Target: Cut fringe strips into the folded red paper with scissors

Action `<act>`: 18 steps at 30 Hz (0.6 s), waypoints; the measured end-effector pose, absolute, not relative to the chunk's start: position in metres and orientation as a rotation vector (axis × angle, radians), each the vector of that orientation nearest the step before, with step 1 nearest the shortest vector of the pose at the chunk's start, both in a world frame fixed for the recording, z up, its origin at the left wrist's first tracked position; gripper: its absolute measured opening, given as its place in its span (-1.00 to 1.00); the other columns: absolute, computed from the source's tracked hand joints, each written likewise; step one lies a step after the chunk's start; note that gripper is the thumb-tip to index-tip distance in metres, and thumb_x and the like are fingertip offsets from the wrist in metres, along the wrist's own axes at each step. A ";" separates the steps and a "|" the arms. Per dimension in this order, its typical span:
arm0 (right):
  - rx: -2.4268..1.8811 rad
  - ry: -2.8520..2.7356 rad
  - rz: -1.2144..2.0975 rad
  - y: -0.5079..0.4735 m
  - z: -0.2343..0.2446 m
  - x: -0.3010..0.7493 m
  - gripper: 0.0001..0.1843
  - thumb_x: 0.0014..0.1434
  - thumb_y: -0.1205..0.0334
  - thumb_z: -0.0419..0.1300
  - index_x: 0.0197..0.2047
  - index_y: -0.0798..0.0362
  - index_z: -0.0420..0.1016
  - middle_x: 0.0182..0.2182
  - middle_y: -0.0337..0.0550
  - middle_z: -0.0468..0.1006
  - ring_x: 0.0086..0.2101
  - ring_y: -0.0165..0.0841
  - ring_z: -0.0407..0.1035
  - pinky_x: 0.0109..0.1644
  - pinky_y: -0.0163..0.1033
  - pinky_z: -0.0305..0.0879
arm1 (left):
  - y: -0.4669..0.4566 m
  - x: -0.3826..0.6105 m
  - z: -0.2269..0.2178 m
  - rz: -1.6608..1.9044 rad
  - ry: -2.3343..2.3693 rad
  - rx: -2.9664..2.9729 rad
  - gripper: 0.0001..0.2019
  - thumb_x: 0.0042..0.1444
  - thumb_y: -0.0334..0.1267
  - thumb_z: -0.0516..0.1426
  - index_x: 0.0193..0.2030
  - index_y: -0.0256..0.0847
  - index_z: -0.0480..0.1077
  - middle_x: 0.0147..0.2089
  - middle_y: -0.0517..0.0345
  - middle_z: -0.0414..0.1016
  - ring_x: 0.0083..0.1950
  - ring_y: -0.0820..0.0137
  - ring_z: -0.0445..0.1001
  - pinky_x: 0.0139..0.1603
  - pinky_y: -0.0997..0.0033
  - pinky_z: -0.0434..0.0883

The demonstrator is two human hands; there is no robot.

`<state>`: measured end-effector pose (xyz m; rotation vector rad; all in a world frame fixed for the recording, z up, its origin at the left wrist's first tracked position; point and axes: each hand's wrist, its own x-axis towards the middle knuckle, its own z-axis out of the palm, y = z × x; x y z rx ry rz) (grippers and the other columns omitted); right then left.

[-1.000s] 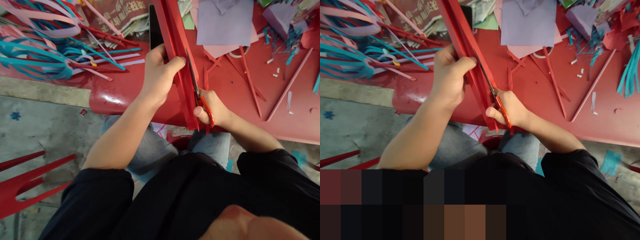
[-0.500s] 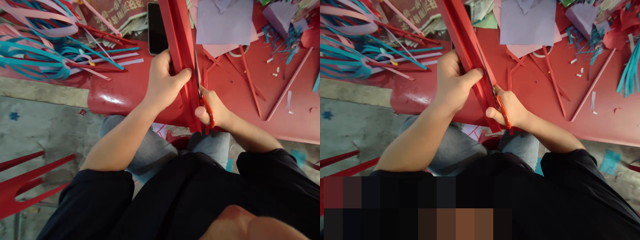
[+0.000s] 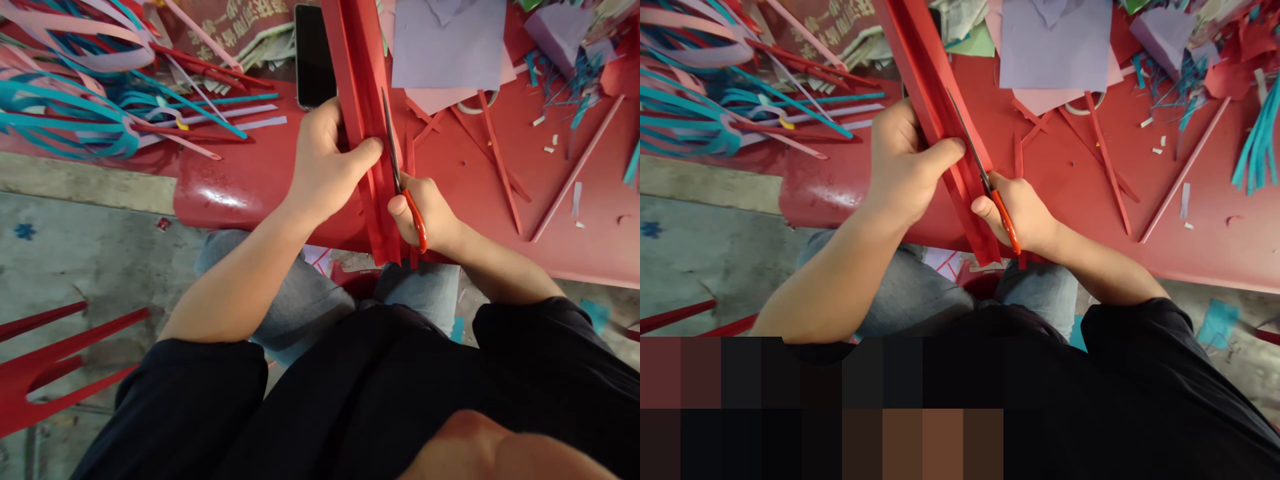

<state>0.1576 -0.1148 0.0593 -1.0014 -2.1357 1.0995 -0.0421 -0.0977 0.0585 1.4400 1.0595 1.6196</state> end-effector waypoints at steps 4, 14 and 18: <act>-1.016 -2.122 1.122 -0.115 0.059 0.158 -0.21 0.37 -0.67 -0.07 -0.34 -0.05 0.13 -0.54 -0.32 0.16 -0.53 -0.44 0.05 -0.44 -0.20 -0.01 | -0.098 -0.043 0.060 1.596 1.072 1.409 -0.76 0.12 -0.51 0.29 -0.32 0.02 0.55 -0.34 0.20 0.51 -0.36 0.27 0.36 -0.34 0.20 0.28; -0.974 -2.121 1.116 -0.115 0.055 0.158 -0.22 0.36 -0.65 0.00 -0.40 -0.06 0.12 -0.57 -0.31 0.18 -0.56 -0.45 0.03 -0.45 -0.19 -0.01 | -0.101 -0.040 0.073 1.576 1.009 1.201 -0.86 0.19 -0.32 0.33 -0.34 0.02 0.54 -0.34 0.14 0.38 -0.31 0.22 0.31 -0.21 0.16 0.26; -0.965 -2.132 1.146 -0.116 0.054 0.157 -0.22 0.37 -0.64 0.00 -0.39 -0.05 0.15 -0.58 -0.30 0.22 -0.57 -0.43 0.07 -0.45 -0.18 0.04 | -0.098 -0.045 0.082 1.597 0.972 1.110 -0.87 0.25 -0.33 0.30 -0.32 -0.02 0.57 -0.31 0.12 0.36 -0.33 0.25 0.24 -0.24 0.19 0.25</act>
